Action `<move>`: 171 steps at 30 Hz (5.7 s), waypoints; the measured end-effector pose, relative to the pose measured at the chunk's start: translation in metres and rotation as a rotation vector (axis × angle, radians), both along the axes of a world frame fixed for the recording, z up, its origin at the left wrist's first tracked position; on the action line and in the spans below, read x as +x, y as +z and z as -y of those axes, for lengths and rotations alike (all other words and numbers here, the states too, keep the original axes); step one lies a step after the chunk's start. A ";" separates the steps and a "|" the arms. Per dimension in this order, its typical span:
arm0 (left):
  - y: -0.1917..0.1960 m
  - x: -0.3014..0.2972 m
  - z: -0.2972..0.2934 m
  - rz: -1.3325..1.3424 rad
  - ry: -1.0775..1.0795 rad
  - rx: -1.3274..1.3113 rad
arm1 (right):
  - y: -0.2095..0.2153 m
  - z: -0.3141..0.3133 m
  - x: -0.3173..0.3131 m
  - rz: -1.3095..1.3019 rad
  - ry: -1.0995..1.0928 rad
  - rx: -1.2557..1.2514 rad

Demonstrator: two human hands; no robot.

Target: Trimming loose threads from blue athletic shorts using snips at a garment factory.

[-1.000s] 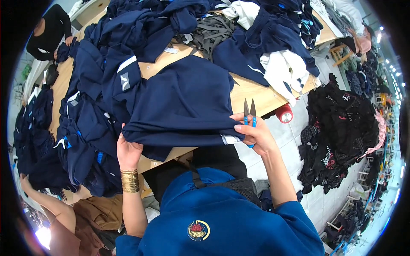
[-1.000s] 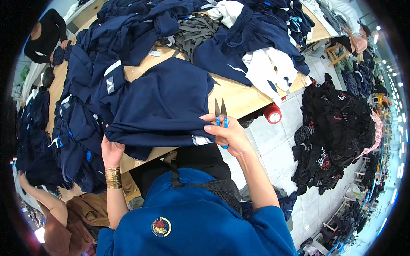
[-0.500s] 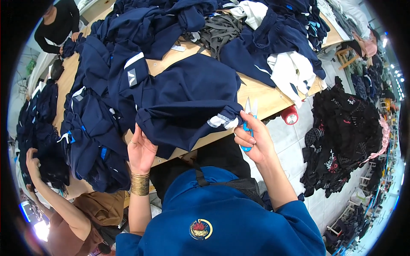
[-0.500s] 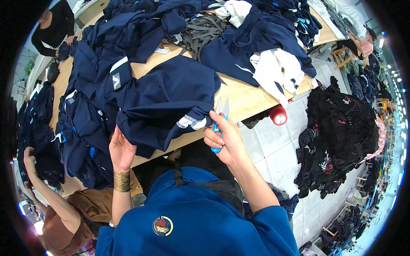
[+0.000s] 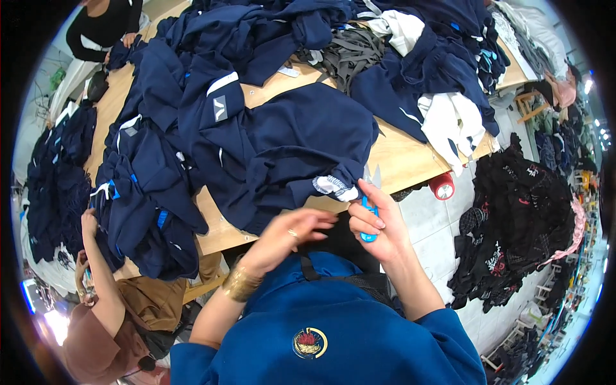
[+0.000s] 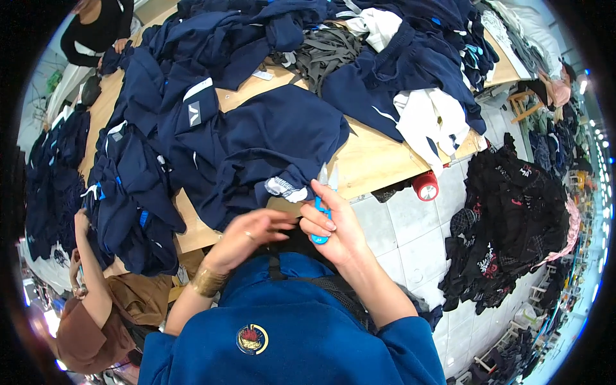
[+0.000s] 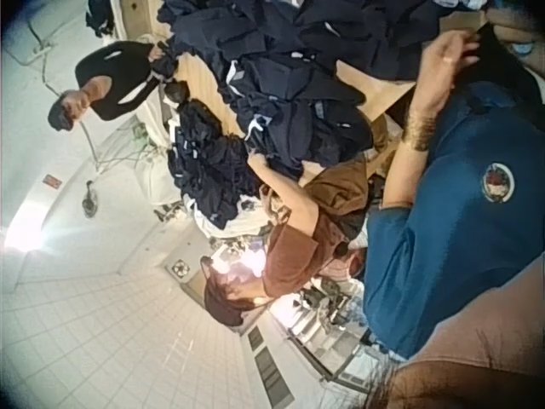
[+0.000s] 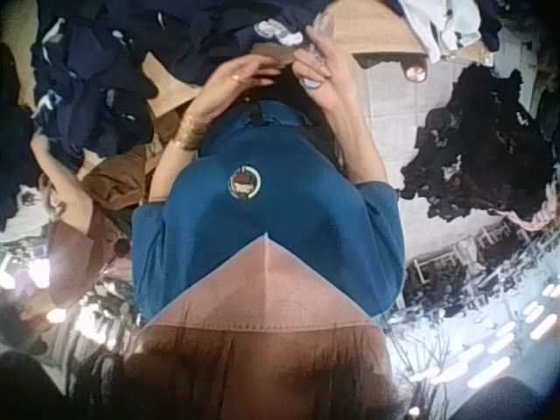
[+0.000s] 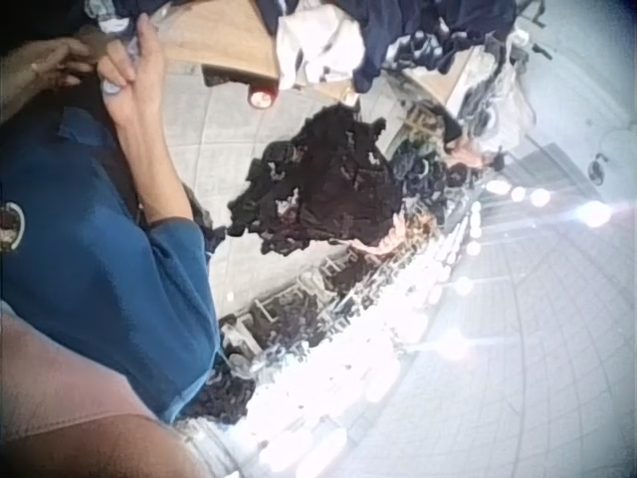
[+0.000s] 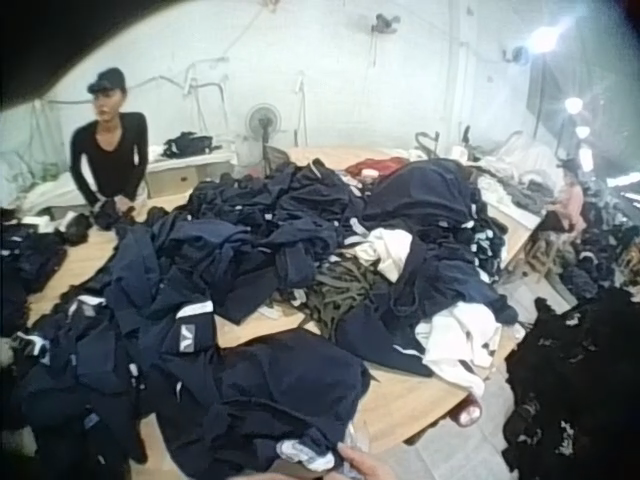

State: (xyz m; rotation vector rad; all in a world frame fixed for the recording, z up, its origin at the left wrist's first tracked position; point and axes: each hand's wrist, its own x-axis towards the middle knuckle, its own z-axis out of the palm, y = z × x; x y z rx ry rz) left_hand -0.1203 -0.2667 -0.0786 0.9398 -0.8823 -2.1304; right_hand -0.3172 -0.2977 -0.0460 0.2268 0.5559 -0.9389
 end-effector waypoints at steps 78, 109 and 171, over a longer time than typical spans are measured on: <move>-0.045 0.061 0.051 0.750 0.361 -0.468 | 0.007 0.016 -0.055 -0.896 -0.182 -0.420; 0.022 0.055 0.019 0.144 0.173 -0.222 | 0.018 0.037 -0.016 -0.988 0.133 -0.684; -0.011 0.113 -0.027 0.299 0.382 0.050 | -0.007 0.025 -0.020 -1.380 0.444 -1.042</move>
